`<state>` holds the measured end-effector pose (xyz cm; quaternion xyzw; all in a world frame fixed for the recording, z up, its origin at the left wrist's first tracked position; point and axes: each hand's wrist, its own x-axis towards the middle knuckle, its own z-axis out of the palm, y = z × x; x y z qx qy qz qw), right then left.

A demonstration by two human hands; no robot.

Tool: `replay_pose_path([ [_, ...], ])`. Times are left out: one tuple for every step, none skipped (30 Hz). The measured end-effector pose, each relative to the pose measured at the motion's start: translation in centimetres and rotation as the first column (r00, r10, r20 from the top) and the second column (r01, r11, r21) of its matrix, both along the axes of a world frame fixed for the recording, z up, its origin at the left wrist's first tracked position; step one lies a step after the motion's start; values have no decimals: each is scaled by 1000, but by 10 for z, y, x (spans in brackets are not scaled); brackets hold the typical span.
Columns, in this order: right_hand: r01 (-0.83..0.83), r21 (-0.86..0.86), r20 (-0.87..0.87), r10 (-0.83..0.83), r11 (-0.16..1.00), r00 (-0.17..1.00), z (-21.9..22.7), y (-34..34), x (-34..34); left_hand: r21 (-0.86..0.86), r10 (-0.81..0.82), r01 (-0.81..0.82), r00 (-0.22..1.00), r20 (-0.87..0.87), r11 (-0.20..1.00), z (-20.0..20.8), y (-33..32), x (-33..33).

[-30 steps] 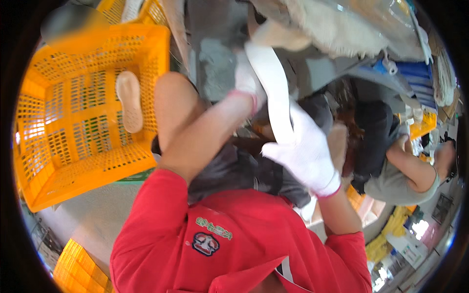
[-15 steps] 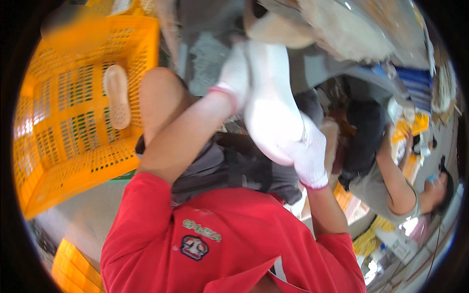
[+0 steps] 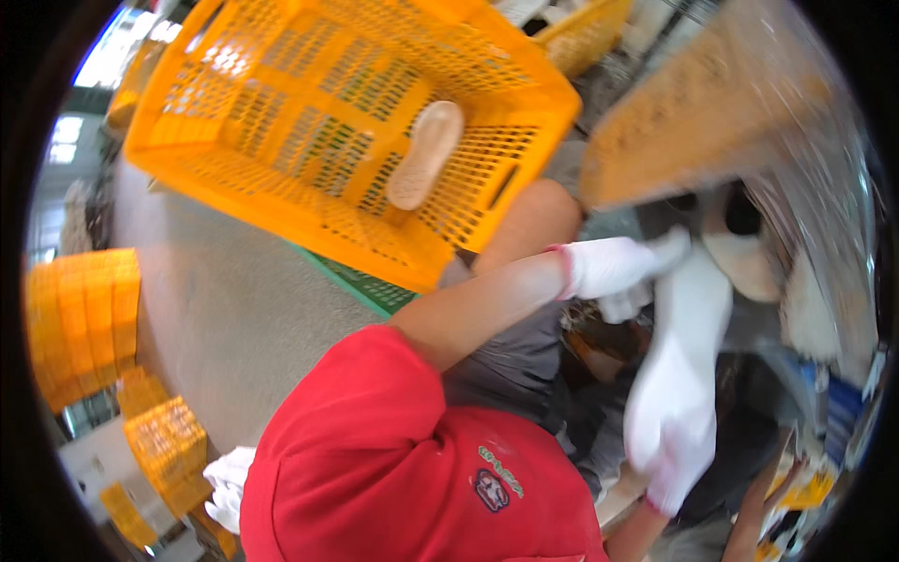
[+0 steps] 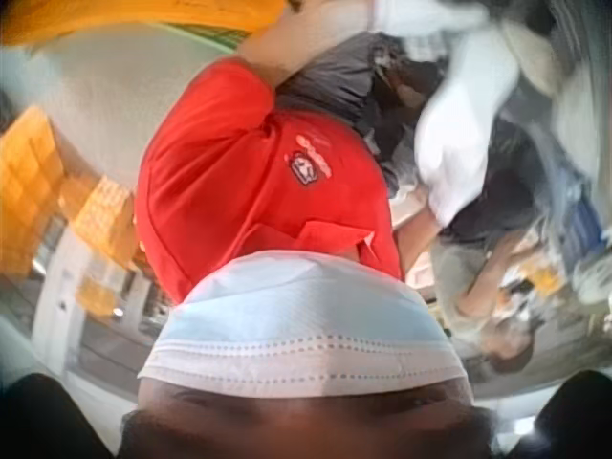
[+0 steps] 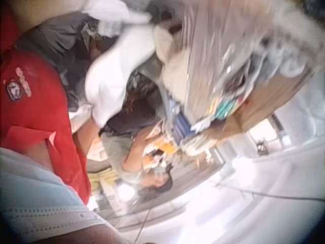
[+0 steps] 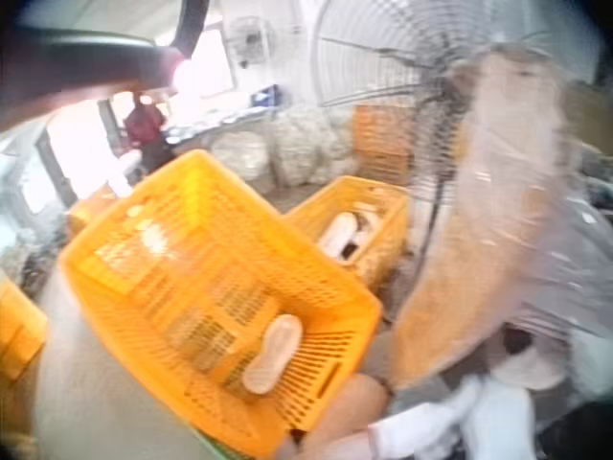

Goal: The person sits on the floor and repeatedly rubs white slipper soles against a rotating brush to remove debris, then places each slipper into a yellow basket. The person also moves a basket of finished slippers and retrieves a new basket to continue the task.

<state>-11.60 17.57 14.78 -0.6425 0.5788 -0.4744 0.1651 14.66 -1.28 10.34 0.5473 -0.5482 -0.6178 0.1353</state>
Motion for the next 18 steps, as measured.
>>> replay_pose_path([
  [145,182,-112,-126,973,986,0,10,-8,251,-194,217,974,-116,943,15,0,37],
  [299,329,-149,-263,896,953,-1,22,-17,197,45,0,973,-227,980,12,-11,66],
  [349,369,-207,-290,861,934,-2,37,-26,170,237,-185,899,-369,968,9,-20,96],
  [408,405,-277,-315,818,908,-3,55,-35,-388,288,-211,946,151,897,-2,-39,122],
  [446,429,-327,-325,786,887,-5,74,-44,-815,528,146,694,489,561,-14,-59,148],
  [487,450,-380,-333,748,863,-9,95,-53,-776,681,-260,677,277,574,-37,-77,177],
  [519,468,-421,-336,716,843,-12,117,-61,-703,812,-581,584,-9,410,-63,-97,199],
  [547,490,-456,-335,679,825,-17,139,-69,-615,845,-589,448,292,524,-96,-100,226],
  [576,520,-495,-327,631,805,-22,159,-76,-568,811,-585,339,477,579,-129,-113,246],
  [598,548,-531,-309,584,789,-27,177,-81,-412,723,-619,413,554,669,-168,-102,268],
  [623,574,-556,-306,531,773,-32,190,-85,-372,672,-611,381,636,699,-205,-100,287],
  [645,600,-585,-290,473,757,-36,199,-87,-325,609,-604,350,712,728,-241,-91,305],
  [648,626,-600,-263,433,755,-38,204,-87,-215,480,-617,302,824,757,-270,-79,321],
  [639,646,-601,-239,416,763,-39,203,-84,-272,455,-491,304,837,828,-290,-77,334],
  [621,663,-596,-209,418,776,-37,198,-80,-208,319,-401,233,919,892,-302,-70,345],
  [590,665,-583,-176,458,793,-35,187,-73,-199,313,-377,269,911,905,-299,-76,353],
  [546,646,-571,-137,533,809,-30,171,-63,-152,253,-356,258,932,922,-287,-74,358],
  [429,594,-551,-45,680,833,-25,152,-50,-143,339,-481,351,873,865,-261,-83,361],
])
